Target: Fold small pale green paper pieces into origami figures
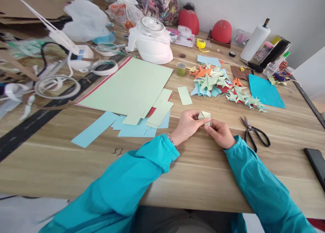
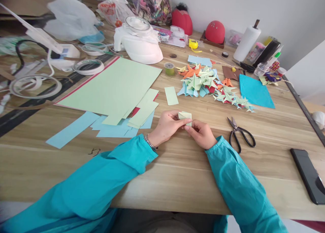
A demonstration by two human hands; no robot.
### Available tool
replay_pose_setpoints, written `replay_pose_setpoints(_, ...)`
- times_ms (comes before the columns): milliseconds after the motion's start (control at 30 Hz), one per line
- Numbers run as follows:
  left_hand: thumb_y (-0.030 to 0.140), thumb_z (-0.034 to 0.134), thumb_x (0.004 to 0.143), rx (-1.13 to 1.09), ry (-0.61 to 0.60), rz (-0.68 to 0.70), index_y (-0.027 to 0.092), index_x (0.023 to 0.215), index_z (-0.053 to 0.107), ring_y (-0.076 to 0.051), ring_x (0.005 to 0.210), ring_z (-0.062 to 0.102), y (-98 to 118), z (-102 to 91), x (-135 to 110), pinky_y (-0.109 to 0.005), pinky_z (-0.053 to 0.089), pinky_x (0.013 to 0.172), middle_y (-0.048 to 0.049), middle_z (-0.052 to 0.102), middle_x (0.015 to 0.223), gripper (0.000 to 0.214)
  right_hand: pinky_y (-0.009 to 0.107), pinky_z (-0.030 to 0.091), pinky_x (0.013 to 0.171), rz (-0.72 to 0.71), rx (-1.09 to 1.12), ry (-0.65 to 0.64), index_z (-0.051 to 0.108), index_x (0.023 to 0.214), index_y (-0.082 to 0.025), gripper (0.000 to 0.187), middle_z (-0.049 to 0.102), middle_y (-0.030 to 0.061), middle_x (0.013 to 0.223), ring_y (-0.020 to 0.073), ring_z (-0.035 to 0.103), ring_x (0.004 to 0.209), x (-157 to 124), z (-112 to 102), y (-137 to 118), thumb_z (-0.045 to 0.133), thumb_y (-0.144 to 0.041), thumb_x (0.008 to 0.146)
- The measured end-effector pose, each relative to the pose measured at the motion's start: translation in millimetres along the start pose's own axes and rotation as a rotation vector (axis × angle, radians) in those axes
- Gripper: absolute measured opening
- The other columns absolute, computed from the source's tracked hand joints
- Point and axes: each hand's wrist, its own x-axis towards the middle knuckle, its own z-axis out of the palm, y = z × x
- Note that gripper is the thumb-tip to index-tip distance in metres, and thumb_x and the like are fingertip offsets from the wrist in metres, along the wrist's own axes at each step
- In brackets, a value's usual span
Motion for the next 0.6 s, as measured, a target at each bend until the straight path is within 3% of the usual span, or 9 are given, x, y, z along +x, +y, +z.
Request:
replay_pose_setpoints(100,0.033,0.076,0.058,0.033,0.006,-0.015,0.014,0.060,0.061,-0.010,0.049,0.049,1.3,0.5,-0.6,-0.023,0.039,0.046,0.0008,0.057,0.055,0.024,0.024,0.033,0.049,0.023,0.004,0.005,0.056,0.060,-0.017,0.044,0.054,-0.0002,0.053,0.0101,0.040,0.049,0.1,-0.1,0.4,0.050,-0.055,0.082)
replay_pose_setpoints(367,0.033,0.077,0.056,-0.066,-0.095,-0.050,0.013,0.068,0.064,-0.013,0.059,0.056,1.3,0.2,-0.5,-0.026,0.046,0.055,-0.0024,0.064,0.066,0.026,0.025,0.037,0.053,0.095,0.211,0.018,0.060,0.064,-0.017,0.040,0.059,-0.0003,0.053,0.0118,0.048,0.051,1.2,-1.3,3.9,0.057,-0.056,0.076)
replay_pose_setpoints(600,0.032,0.077,0.057,0.000,-0.083,-0.053,0.012,0.065,0.066,-0.008,0.049,0.045,1.1,-2.4,0.5,-0.022,0.036,0.045,-0.0007,0.059,0.058,0.024,0.025,0.036,0.051,0.082,0.129,-0.031,0.060,0.062,-0.017,0.040,0.058,-0.0006,0.051,0.0107,0.045,0.048,-0.1,-2.6,5.9,0.055,-0.053,0.079)
